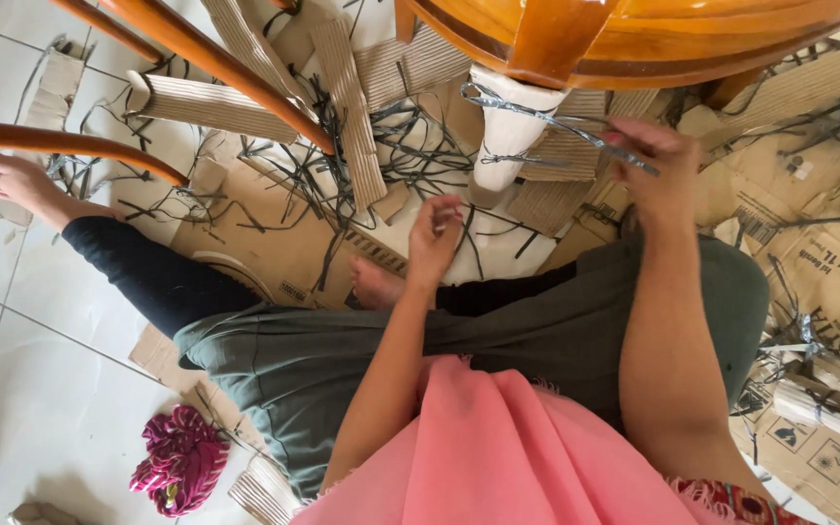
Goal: Wrapping a wooden chair leg with protective cardboard and securing it with twisted wire.
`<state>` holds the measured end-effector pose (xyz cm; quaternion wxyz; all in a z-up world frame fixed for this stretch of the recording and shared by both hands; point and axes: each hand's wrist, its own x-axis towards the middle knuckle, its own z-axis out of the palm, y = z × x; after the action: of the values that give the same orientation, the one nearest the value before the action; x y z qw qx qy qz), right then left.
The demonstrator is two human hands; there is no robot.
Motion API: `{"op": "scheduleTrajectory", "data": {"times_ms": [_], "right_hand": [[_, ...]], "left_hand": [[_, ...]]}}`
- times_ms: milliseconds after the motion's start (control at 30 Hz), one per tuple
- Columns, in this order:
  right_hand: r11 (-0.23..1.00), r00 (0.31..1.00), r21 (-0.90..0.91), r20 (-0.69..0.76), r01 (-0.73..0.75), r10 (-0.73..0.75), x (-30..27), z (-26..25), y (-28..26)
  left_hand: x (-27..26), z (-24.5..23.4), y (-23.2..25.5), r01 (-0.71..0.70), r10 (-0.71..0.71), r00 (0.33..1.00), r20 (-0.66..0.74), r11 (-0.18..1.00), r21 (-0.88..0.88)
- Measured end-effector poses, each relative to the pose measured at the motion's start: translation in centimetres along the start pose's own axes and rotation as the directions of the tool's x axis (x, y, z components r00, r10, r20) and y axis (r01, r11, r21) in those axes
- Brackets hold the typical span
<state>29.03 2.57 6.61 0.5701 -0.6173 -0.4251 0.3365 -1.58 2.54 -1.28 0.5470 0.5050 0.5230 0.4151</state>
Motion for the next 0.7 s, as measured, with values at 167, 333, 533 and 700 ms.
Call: {"op": "scheduleTrajectory", "data": {"times_ms": [167,333,533,700], "right_hand": [[0.979,0.976,0.110,0.159,-0.170,0.151,0.2,5.8,0.1],[0.974,0.947,0.105,0.275,-0.201,0.165,1.5,7.2,5.6],[0.974,0.937,0.109,0.311,-0.200,0.158,0.4,7.3,1.2],[0.965,0.942,-0.254,0.306,-0.058,0.137,0.5,8.0,3.7]], "left_hand": [[3.0,-0.3,6.2,-0.200,0.199,0.979,0.049,0.980,0.004],[6.9,0.1,4.0,-0.444,0.394,0.887,0.243,0.871,0.211],[9.5,0.3,-0.6,-0.437,0.385,0.899,0.207,0.786,0.438],[6.3,-1.2,-0.3,-0.218,0.243,0.970,0.020,0.830,0.513]]}}
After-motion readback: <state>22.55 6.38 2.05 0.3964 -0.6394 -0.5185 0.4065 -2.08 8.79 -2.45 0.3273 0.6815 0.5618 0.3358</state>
